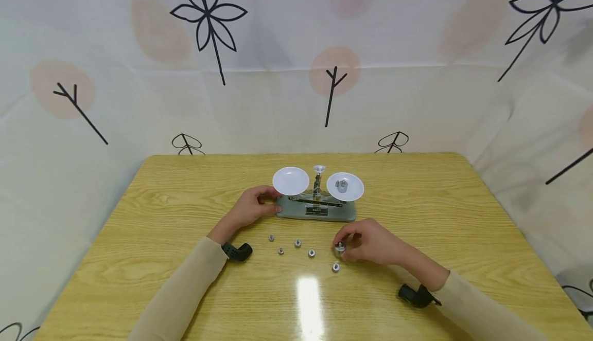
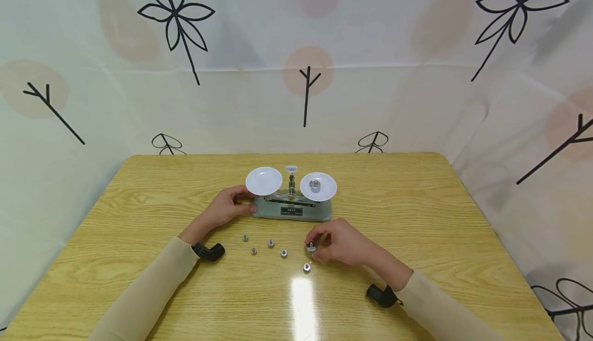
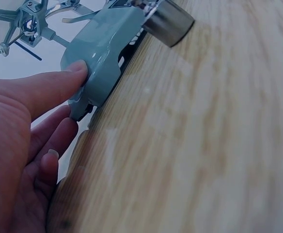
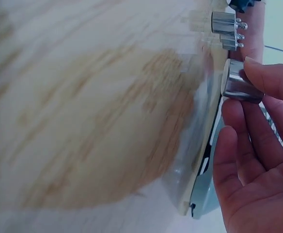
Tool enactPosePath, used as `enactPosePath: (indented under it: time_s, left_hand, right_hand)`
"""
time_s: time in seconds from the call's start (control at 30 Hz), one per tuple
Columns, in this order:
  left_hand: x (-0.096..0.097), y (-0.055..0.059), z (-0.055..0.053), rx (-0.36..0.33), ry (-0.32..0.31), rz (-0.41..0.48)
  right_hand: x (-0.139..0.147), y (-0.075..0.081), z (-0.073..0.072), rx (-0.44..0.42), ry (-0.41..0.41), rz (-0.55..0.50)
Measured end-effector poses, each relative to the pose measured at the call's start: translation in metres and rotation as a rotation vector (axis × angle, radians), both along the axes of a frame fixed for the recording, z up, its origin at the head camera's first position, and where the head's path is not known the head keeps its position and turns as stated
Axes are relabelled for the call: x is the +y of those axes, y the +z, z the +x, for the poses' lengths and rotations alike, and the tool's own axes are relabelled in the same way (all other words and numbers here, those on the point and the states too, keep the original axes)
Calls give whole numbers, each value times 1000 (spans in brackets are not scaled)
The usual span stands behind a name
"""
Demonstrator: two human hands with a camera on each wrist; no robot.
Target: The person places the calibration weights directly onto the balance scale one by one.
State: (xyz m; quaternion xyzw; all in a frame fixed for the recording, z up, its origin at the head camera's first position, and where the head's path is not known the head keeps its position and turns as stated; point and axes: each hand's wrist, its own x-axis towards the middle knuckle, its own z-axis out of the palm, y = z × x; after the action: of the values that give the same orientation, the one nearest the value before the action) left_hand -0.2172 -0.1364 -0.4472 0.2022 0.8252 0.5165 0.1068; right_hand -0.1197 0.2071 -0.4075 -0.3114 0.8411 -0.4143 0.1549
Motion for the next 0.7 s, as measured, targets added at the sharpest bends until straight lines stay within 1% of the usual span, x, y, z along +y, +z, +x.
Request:
enactPosePath:
  time_s: [0.07,0.27,0.33,0.43,0.7]
  left_hand:
    - [1,5,2,-5,-4,-3]
    - [5,33,16,-4,-20,4]
    - [5,38,19,3,-24,6]
    - [5,42,22,5,-26,7]
    - [5,41,21,-6,-20,9]
  right_hand:
    - [1,1,0,3,-5,-2]
    - [1,7,2,6,-17,0]
    - [2,8,3,8,-20,2]
    - [3,9,3,7,-25,-3]
    - [7,15,3,31,-43,6]
